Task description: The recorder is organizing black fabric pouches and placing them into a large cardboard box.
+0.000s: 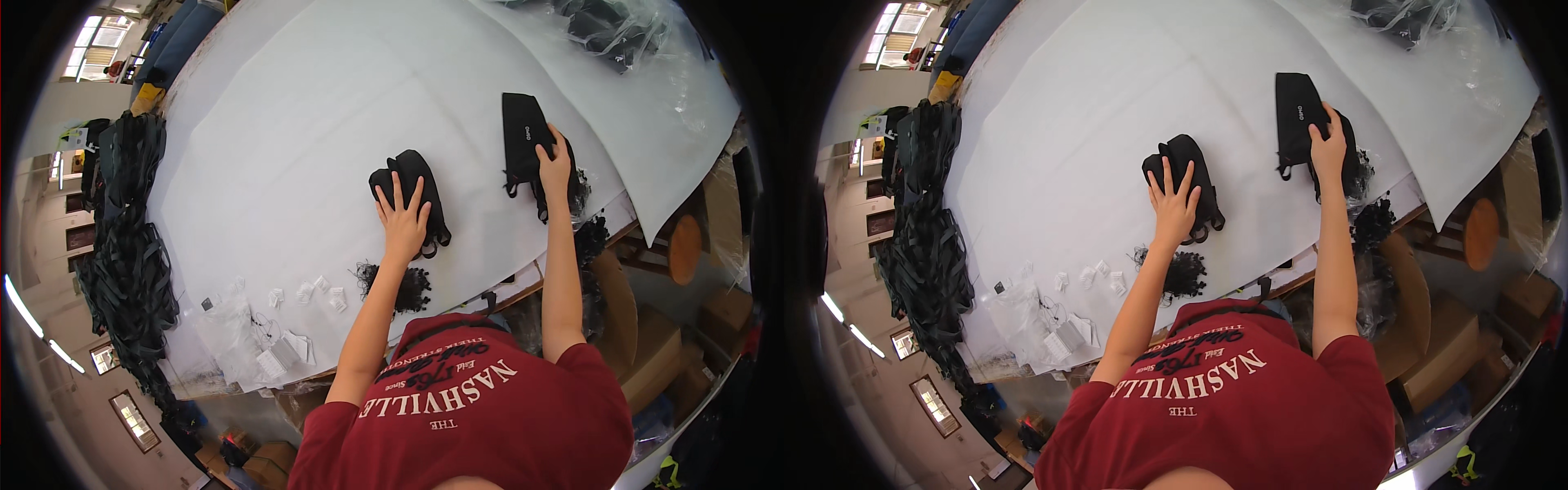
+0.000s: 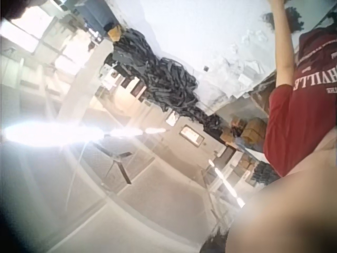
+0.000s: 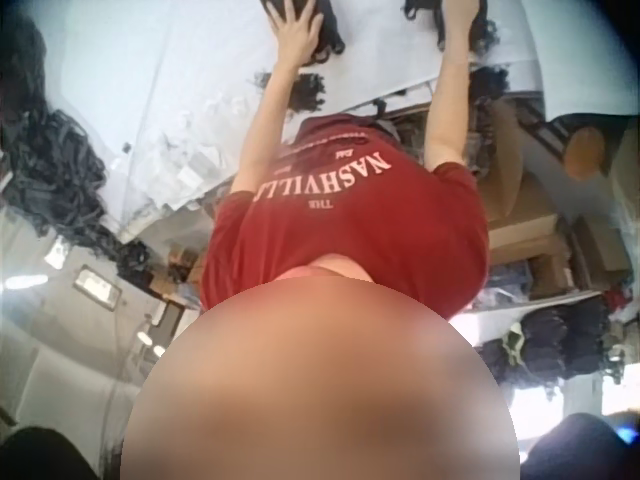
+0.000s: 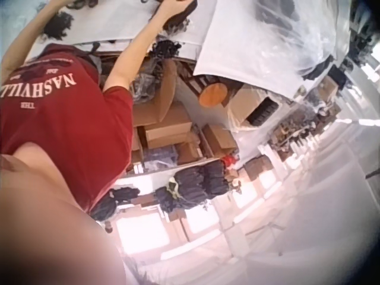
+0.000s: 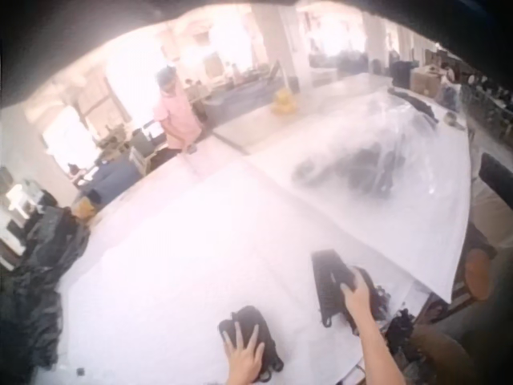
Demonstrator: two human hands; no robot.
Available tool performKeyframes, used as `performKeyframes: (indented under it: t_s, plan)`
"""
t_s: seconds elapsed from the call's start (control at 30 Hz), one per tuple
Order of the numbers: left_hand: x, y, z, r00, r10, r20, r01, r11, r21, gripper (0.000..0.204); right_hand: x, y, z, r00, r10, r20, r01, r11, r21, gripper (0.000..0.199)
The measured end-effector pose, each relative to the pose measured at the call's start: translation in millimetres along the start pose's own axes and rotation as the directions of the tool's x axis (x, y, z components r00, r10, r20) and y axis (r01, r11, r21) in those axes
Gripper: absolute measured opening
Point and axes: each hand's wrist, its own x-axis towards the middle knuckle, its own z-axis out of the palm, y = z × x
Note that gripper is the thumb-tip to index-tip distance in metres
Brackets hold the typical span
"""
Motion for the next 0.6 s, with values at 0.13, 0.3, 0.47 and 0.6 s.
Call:
performKeyframes:
  t_s: [0.13, 0.3, 0.47, 0.6]
  plan:
    - [2, 5, -2, 0.999, -0.014, -0.043, 0.011, 0.998, -0.064, 0.047, -43, -9, 53, 0.806, 0.244, 0.54, -0.504, 0.761, 0.409, 0.05]
    - [14, 19, -1, 0.996, -0.042, -0.081, 0.031, 0.99, -0.136, 0.05, -89, 17, 113, 0.826, 0.215, 0.521, -0.254, 0.967, 0.004, 0.051]
    - [14, 20, 1, 0.999, -0.025, -0.036, 0.023, 0.998, -0.057, 0.054, -95, 22, 130, 0.845, 0.088, 0.527, -0.097, 0.995, -0.012, 0.052]
    - [10, 16, -2, 0.999, 0.018, -0.03, -0.02, 0.998, -0.064, 0.056, -92, 16, 118, 0.736, 0.194, 0.649, -0.31, 0.948, 0.069, 0.053]
